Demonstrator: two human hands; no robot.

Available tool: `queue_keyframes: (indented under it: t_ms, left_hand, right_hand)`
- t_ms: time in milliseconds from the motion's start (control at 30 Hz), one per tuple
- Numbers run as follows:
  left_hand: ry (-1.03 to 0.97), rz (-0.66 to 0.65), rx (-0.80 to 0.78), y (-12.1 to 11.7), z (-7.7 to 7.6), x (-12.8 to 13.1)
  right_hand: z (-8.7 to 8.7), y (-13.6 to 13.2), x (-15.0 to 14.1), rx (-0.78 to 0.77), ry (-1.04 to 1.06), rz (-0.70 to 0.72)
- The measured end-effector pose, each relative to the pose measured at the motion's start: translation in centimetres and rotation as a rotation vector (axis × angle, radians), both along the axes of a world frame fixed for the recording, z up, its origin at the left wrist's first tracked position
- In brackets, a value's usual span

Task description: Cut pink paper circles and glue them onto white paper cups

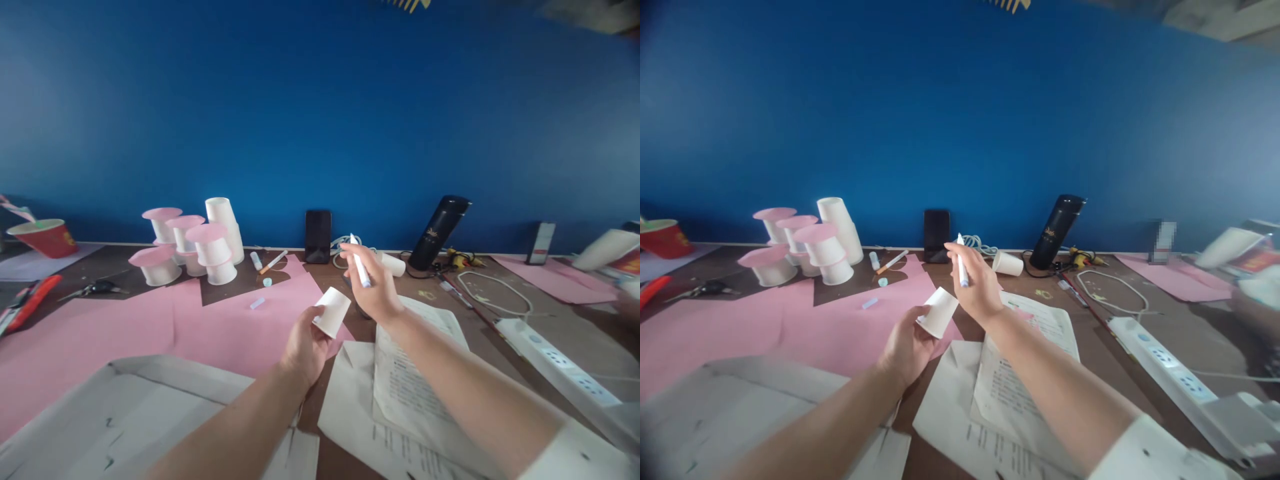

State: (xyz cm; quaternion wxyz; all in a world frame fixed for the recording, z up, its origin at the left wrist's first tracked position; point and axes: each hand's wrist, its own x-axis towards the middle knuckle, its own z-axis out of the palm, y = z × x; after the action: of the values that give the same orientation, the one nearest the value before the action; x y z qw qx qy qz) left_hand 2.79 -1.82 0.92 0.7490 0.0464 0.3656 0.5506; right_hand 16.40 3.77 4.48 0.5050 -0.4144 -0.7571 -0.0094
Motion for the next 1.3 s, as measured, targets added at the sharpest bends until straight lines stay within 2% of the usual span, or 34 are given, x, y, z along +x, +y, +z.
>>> queue_keyframes:
  t_ms: [67, 167, 267, 333, 567, 867, 1067, 1300]
  left_hand:
    - [0.010, -0.009, -0.029, 0.0, -0.2, 0.0]
    - [0.004, -0.010, -0.010, 0.2, -0.5, 0.0]
    - [-0.023, -0.012, 0.018, 0.3, -0.9, 0.0]
    - [-0.032, -0.016, 0.022, 0.4, -1.1, 0.0]
    - [-0.064, -0.046, 0.011, 0.3, -1.1, -0.1]
    - [-0.056, -0.041, -0.018, 0.3, -0.6, 0.0]
    - [-0.046, -0.055, -0.023, 0.3, -1.0, 0.0]
    - [-0.031, -0.085, -0.019, 0.4, -1.4, 0.0]
  right_hand:
    - [0.4, 2.4, -0.2, 0.015, -0.139, -0.017]
    - [0.5, 5.5, -0.5, -0.083, -0.457, -0.092]
    - [0.4, 7.7, -1.1, -0.192, -0.752, -0.113]
    - [0.2, 8.7, -1.4, -0.239, -0.855, -0.139]
    - [-0.7, 10.7, -1.5, -0.265, -0.900, -0.161]
    - [-0.3, 12.8, 0.5, -0.274, -0.859, -0.246]
    - [-0.2, 12.5, 1.3, -0.278, -0.867, -0.267]
    - [-1.5, 11.6, -0.3, -0.296, -0.958, -0.163]
